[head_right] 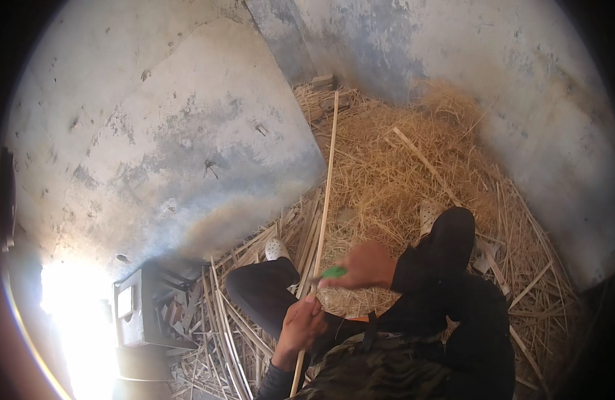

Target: The person sits on a straw-covered floor and uses a green utility knife to peel the outer layer off a long, thin wooden stick. They hold the stick with their left hand and scrape the blade along its length with their right hand, creating a pile of wood shavings.

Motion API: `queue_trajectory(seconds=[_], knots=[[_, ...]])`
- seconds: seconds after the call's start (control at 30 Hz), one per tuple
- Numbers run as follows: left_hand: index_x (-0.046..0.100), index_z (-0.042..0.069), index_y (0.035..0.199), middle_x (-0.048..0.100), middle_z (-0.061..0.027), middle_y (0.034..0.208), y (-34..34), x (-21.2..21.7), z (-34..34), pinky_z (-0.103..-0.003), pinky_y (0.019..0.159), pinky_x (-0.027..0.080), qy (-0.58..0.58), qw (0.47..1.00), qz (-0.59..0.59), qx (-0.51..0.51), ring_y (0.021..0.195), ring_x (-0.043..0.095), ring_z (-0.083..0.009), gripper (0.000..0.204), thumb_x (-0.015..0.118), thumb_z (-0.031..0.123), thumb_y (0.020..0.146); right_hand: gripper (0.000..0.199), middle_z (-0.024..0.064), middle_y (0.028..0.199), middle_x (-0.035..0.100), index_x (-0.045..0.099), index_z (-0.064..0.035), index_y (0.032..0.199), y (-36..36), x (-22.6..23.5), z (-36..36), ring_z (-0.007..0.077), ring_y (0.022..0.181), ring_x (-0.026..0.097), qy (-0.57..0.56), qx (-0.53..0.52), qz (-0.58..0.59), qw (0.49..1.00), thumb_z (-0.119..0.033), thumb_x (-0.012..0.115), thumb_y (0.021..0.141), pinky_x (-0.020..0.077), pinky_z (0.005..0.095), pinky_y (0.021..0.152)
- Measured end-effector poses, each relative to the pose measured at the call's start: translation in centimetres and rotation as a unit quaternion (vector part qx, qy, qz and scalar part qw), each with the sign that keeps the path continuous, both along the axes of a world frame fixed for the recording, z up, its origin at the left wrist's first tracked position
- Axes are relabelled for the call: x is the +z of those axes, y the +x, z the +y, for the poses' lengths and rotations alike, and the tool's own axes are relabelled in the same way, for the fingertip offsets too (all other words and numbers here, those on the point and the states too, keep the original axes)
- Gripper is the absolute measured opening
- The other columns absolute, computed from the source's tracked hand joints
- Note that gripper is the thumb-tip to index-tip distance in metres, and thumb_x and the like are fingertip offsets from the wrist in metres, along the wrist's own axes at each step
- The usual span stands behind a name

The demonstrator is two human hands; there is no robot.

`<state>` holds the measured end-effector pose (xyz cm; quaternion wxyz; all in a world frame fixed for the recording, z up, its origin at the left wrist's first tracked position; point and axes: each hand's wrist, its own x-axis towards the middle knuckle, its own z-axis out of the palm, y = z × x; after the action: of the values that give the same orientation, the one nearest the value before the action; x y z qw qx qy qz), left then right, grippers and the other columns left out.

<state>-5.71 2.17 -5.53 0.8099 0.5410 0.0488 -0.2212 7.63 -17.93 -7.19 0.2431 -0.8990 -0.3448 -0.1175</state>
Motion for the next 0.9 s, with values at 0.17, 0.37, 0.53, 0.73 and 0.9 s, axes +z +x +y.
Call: queue_trajectory(seconds=[0.17, 0.37, 0.53, 0.73, 0.9], knots=[[0.04, 0.011, 0.08, 0.033, 0.0022, 0.053, 0.3, 2.1, 0.2, -0.024, 0.044, 0.028, -0.089, 0.994, 0.05, 0.033, 0.041, 0.028, -0.0096, 0.034, 0.035, 0.034, 0.104, 0.073, 0.0031, 0.04, 0.042, 0.051, -0.0118, 0.047, 0.1, 1.1, 1.4, 0.0197, 0.034, 0.044, 0.047, 0.04, -0.11, 0.992, -0.081, 0.056, 0.071, 0.0321, 0.0339, 0.036], [0.039, 0.011, 0.08, 0.031, 0.0021, 0.05, -1.1, 1.5, 0.6, -0.025, 0.044, 0.029, -0.05, 0.997, 0.059, -0.001, 0.038, 0.026, -0.0103, 0.035, 0.035, 0.036, 0.104, 0.07, 0.0036, 0.039, 0.04, 0.055, -0.0133, 0.049, 4.0, -0.4, 0.1, 0.0191, 0.034, 0.044, 0.011, -0.062, 0.048, 0.997, -0.079, 0.056, 0.073, 0.0325, 0.0341, 0.036], [0.039, 0.01, 0.079, 0.031, 0.0018, 0.049, 0.2, 2.0, 0.5, -0.024, 0.044, 0.03, -0.11, 0.991, 0.075, 0.034, 0.036, 0.026, -0.0105, 0.035, 0.036, 0.035, 0.104, 0.069, 0.0022, 0.038, 0.035, 0.055, -0.0162, 0.049, 2.0, -0.9, 1.4, 0.019, 0.032, 0.036, 0.056, 0.045, -0.104, 0.992, -0.078, 0.049, 0.079, 0.0272, 0.0366, 0.034], [0.039, 0.01, 0.078, 0.031, 0.0017, 0.047, -0.9, 0.4, 1.0, -0.025, 0.043, 0.029, -0.093, 0.99, 0.107, 0.025, 0.036, 0.026, -0.0107, 0.036, 0.035, 0.034, 0.104, 0.073, 0.0063, 0.042, 0.043, 0.061, -0.0109, 0.056, 4.7, -1.4, -0.1, 0.0212, 0.037, 0.046, -0.028, -0.066, 0.091, 0.993, -0.08, 0.05, 0.076, 0.0348, 0.0387, 0.039], [0.039, 0.009, 0.078, 0.032, 0.0017, 0.048, -1.2, 0.4, 1.3, -0.024, 0.042, 0.028, -0.111, 0.987, 0.112, 0.007, 0.036, 0.026, -0.0102, 0.036, 0.034, 0.033, 0.104, 0.077, 0.0036, 0.039, 0.039, 0.058, -0.01, 0.053, 4.6, -3.3, 0.3, 0.0186, 0.034, 0.041, 0.024, -0.023, -0.032, 0.999, -0.081, 0.046, 0.077, 0.0303, 0.0353, 0.036]])
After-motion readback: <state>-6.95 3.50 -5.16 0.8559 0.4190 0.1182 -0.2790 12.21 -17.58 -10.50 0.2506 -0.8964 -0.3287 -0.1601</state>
